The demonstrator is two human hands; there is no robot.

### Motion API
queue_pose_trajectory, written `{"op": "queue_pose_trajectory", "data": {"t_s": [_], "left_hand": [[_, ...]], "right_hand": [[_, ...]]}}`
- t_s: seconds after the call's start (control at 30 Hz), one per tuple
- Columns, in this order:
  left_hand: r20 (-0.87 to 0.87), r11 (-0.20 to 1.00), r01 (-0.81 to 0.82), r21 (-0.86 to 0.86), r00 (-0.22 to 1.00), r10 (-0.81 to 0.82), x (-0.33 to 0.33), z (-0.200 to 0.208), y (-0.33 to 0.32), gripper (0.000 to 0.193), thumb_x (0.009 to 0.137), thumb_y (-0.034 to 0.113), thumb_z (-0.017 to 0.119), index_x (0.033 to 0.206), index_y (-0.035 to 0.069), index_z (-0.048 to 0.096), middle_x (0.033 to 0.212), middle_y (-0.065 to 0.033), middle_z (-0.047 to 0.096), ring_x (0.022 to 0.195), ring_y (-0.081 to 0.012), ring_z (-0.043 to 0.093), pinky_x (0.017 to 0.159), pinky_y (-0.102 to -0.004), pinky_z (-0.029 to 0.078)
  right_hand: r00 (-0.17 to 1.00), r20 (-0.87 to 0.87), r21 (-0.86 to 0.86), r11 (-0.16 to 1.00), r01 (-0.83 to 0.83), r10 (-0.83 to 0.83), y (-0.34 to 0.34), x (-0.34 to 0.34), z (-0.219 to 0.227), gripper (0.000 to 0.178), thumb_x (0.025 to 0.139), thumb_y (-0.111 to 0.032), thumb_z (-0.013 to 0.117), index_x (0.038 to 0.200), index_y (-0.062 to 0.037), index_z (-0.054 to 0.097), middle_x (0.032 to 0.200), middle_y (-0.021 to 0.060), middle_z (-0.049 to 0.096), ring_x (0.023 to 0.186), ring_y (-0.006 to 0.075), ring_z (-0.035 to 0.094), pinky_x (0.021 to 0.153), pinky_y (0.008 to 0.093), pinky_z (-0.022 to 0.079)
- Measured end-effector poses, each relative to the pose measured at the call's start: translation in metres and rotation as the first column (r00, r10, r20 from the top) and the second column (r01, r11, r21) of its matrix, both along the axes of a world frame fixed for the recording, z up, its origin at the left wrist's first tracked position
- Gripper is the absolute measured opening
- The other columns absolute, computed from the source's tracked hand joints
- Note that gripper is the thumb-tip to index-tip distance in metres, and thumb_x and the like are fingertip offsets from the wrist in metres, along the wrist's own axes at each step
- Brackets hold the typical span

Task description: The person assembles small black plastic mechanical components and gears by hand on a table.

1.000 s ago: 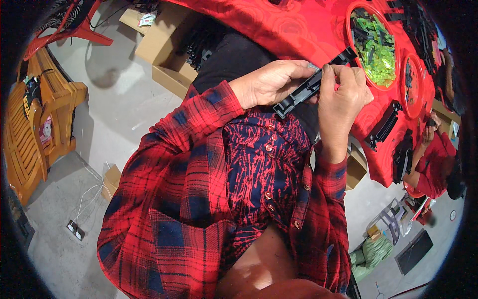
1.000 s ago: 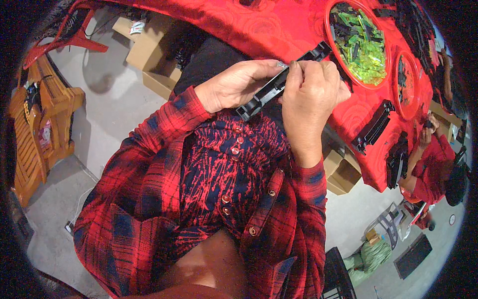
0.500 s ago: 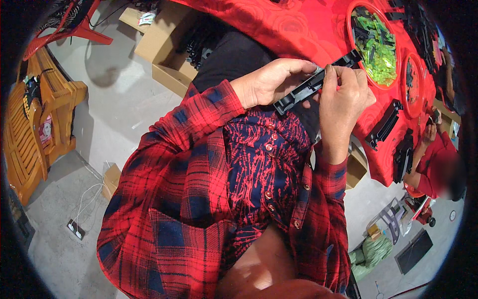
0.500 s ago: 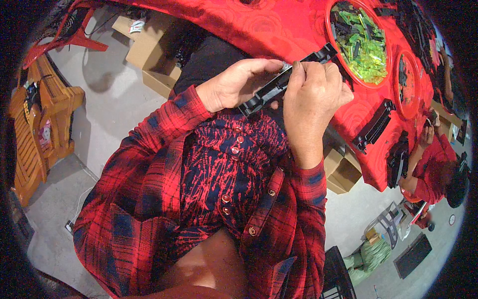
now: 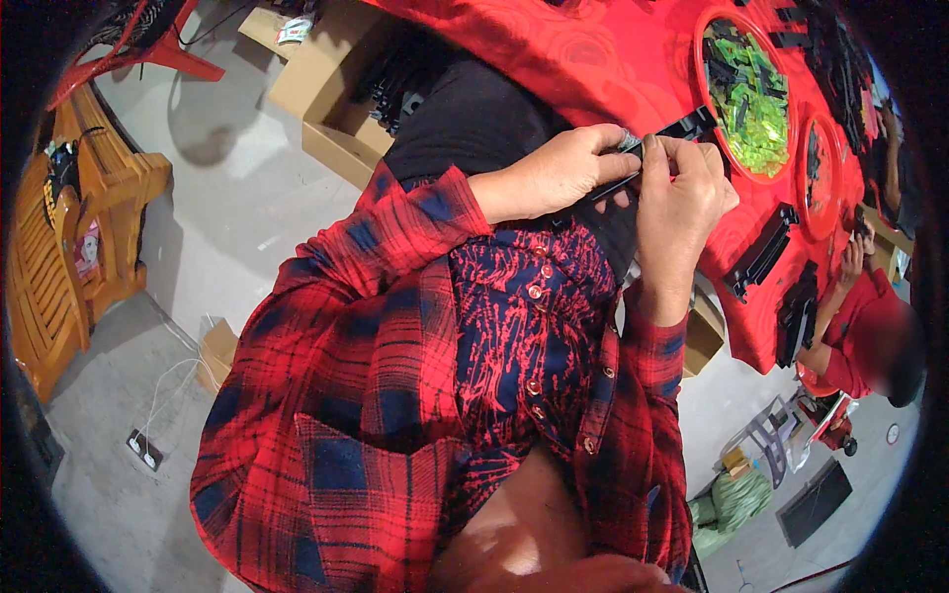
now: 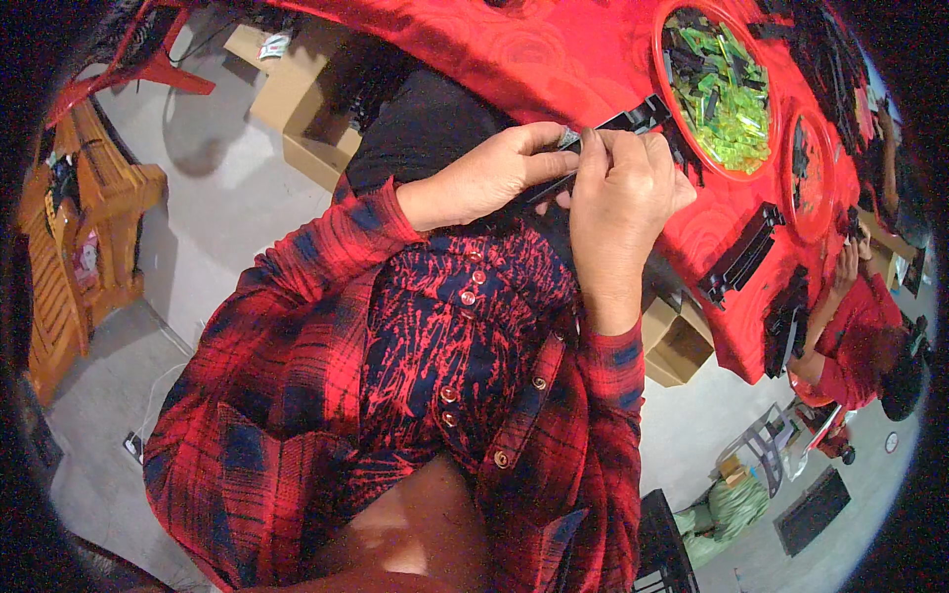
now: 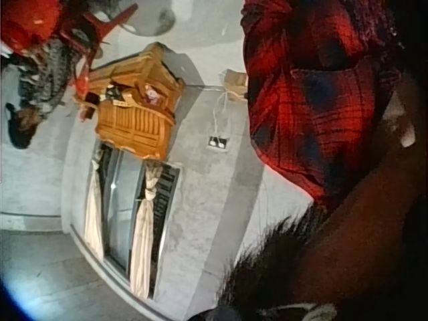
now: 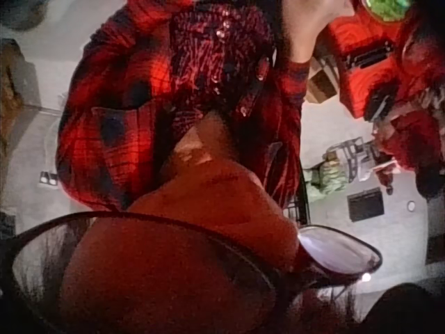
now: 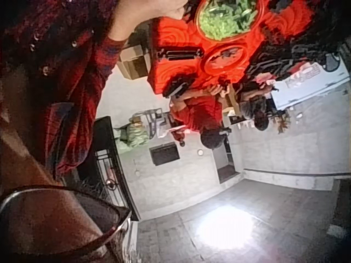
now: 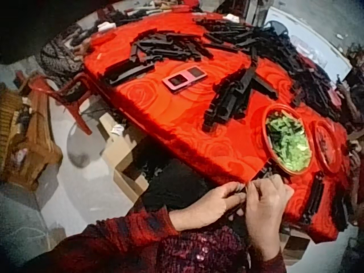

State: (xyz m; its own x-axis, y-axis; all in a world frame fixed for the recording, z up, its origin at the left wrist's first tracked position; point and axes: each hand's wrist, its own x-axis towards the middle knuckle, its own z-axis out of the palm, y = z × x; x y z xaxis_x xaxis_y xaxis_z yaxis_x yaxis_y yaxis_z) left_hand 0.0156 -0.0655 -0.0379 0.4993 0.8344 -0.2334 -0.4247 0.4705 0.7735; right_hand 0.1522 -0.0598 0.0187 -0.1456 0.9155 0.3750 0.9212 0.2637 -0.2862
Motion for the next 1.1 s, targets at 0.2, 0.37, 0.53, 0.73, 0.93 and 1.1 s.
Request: {"op": "queue_pose_trajectory", "data": {"t_s": [0.2, 0.37, 0.53, 0.73, 0.93, 1.1], "left_hand": [[-0.083, 0.998, -0.004, 0.063, 0.997, 0.009, -0.002, -0.005, 0.001, 0.021, 0.102, 0.023, 0.054, 0.110, 0.004, 0.058, 0.086, -0.0004, 0.062, 0.073, -0.0083, 0.058, 0.064, -0.0228, 0.047], [-0.085, 0.998, -0.019, 0.056, 0.996, 0.024, -0.002, -0.004, 0.003, 0.023, 0.101, 0.020, 0.053, 0.116, 0.002, 0.056, 0.094, -0.0019, 0.060, 0.080, -0.0095, 0.062, 0.065, -0.0234, 0.049], [-0.068, 0.994, -0.008, 0.104, 0.998, 0.016, -0.001, -0.003, 0.004, 0.023, 0.101, 0.017, 0.052, 0.118, 0.001, 0.055, 0.092, -0.0011, 0.059, 0.080, -0.0096, 0.062, 0.064, -0.0232, 0.049], [-0.078, 0.992, 0.008, 0.128, 0.997, 0.002, 0.000, -0.007, 0.002, 0.023, 0.101, 0.017, 0.053, 0.118, 0.002, 0.055, 0.092, -0.0011, 0.059, 0.079, -0.0087, 0.062, 0.064, -0.0229, 0.050], [-0.118, 0.994, 0.059, 0.095, 0.992, -0.047, 0.001, -0.003, 0.000, 0.021, 0.102, 0.019, 0.052, 0.115, 0.003, 0.055, 0.092, -0.0020, 0.064, 0.077, -0.0089, 0.062, 0.066, -0.0231, 0.051], [-0.042, 0.992, 0.125, -0.031, 0.991, -0.126, -0.001, 0.000, 0.000, 0.025, 0.103, 0.023, 0.049, 0.117, 0.002, 0.053, 0.095, -0.0050, 0.067, 0.075, -0.0105, 0.063, 0.068, -0.0249, 0.053]], "right_hand": [[0.977, -0.208, -0.031, 0.999, -0.040, 0.033, -0.001, 0.007, -0.004, 0.008, 0.083, -0.010, 0.072, 0.089, -0.0040, 0.072, 0.076, 0.0079, 0.061, 0.071, 0.0196, 0.059, 0.066, 0.0338, 0.042], [0.919, -0.394, 0.062, 0.998, 0.032, -0.005, 0.000, 0.011, -0.001, 0.009, 0.089, -0.005, 0.068, 0.097, -0.0020, 0.072, 0.082, 0.0072, 0.063, 0.076, 0.0162, 0.058, 0.067, 0.0297, 0.046], [0.818, -0.562, 0.005, 0.988, 0.153, -0.124, 0.004, 0.025, -0.013, 0.027, 0.096, -0.010, 0.062, 0.120, 0.0037, 0.061, 0.086, 0.0035, 0.058, 0.078, 0.0117, 0.053, 0.073, 0.0263, 0.045], [0.652, -0.734, -0.250, 0.968, -0.001, -0.190, 0.002, 0.018, -0.007, 0.053, 0.101, -0.014, 0.057, 0.142, 0.0113, 0.037, 0.092, 0.0039, 0.057, 0.082, 0.0094, 0.052, 0.073, 0.0231, 0.044], [0.603, -0.764, -0.322, 0.946, -0.046, -0.231, 0.001, 0.015, -0.007, 0.058, 0.100, -0.012, 0.059, 0.145, 0.0121, 0.031, 0.091, 0.0028, 0.057, 0.080, 0.0075, 0.051, 0.071, 0.0214, 0.043], [0.604, -0.770, -0.318, 0.945, -0.082, -0.206, 0.001, 0.019, -0.008, 0.058, 0.099, -0.012, 0.061, 0.145, 0.0100, 0.033, 0.091, 0.0028, 0.059, 0.081, 0.0069, 0.052, 0.070, 0.0216, 0.044]]}}
